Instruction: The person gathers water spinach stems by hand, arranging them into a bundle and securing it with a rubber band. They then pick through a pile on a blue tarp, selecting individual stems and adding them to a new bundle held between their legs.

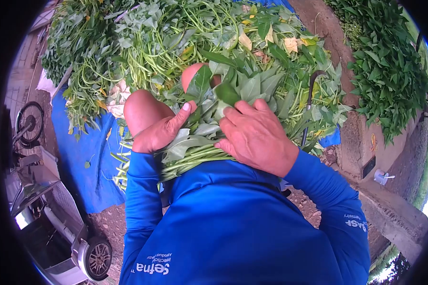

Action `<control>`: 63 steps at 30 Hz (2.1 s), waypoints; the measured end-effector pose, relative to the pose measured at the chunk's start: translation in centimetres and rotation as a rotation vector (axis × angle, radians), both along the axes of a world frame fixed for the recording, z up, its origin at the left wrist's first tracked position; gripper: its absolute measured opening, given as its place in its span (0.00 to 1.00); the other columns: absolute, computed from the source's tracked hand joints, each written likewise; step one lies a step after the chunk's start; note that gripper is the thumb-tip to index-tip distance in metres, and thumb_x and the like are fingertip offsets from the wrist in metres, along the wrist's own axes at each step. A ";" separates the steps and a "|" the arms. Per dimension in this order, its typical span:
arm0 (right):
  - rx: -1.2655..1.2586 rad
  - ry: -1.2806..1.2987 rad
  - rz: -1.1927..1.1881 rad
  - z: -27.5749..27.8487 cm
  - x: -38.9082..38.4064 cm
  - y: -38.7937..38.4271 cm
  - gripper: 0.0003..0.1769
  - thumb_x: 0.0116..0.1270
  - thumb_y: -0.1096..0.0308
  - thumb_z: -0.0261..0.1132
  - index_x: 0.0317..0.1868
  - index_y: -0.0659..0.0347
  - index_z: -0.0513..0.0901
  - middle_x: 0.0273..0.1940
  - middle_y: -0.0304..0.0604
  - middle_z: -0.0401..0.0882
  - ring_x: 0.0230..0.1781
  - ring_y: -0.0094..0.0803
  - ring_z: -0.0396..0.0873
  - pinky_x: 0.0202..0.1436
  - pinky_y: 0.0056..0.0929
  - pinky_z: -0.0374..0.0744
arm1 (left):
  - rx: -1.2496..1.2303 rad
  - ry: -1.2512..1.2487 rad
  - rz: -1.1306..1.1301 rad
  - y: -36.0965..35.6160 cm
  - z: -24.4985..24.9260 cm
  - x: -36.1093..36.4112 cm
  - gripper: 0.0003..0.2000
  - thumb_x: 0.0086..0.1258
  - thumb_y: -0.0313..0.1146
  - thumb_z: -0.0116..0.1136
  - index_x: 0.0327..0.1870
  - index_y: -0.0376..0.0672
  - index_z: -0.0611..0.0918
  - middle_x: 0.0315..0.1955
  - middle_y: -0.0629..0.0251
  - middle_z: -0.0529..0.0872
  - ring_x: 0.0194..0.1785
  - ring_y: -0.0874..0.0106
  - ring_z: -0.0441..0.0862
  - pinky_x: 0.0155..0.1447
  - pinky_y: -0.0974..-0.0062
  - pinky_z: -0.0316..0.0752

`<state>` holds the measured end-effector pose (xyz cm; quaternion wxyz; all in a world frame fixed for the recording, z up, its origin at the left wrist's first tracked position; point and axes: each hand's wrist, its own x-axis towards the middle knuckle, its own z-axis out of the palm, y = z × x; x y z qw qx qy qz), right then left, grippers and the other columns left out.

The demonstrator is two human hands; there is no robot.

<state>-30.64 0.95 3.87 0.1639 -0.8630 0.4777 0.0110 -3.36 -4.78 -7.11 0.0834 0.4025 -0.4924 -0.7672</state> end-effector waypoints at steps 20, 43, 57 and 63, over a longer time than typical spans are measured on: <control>0.028 -0.516 0.102 1.5 0.8 -2.4 0.18 0.67 0.63 0.74 0.52 0.63 0.88 0.47 0.47 0.84 0.51 0.45 0.81 0.56 0.43 0.79 | -0.209 -0.425 -0.360 -0.3 1.9 -0.9 0.49 0.72 0.78 0.58 0.69 0.33 0.83 0.54 0.44 0.92 0.59 0.51 0.90 0.67 0.60 0.80; 0.235 -0.113 0.006 -1.5 1.4 3.3 0.29 0.63 0.60 0.71 0.61 0.68 0.85 0.51 0.53 0.79 0.57 0.49 0.78 0.59 0.49 0.78 | 0.422 -0.076 0.008 0.1 1.1 -2.3 0.26 0.78 0.45 0.73 0.69 0.36 0.83 0.58 0.61 0.91 0.57 0.70 0.89 0.63 0.66 0.83; -0.193 -0.345 0.078 -2.5 3.3 1.1 0.19 0.72 0.68 0.63 0.60 0.63 0.86 0.61 0.44 0.82 0.60 0.42 0.80 0.63 0.44 0.76 | -0.183 -0.051 0.019 -1.5 7.7 1.7 0.25 0.84 0.46 0.67 0.71 0.36 0.84 0.59 0.62 0.91 0.62 0.72 0.85 0.69 0.71 0.78; -0.254 -0.274 0.065 -5.2 4.9 0.5 0.19 0.67 0.68 0.72 0.58 0.60 0.85 0.62 0.43 0.81 0.57 0.41 0.78 0.60 0.45 0.75 | -0.493 -0.609 -0.162 -3.4 10.6 0.7 0.24 0.82 0.46 0.69 0.67 0.36 0.84 0.49 0.60 0.93 0.49 0.72 0.84 0.58 0.69 0.80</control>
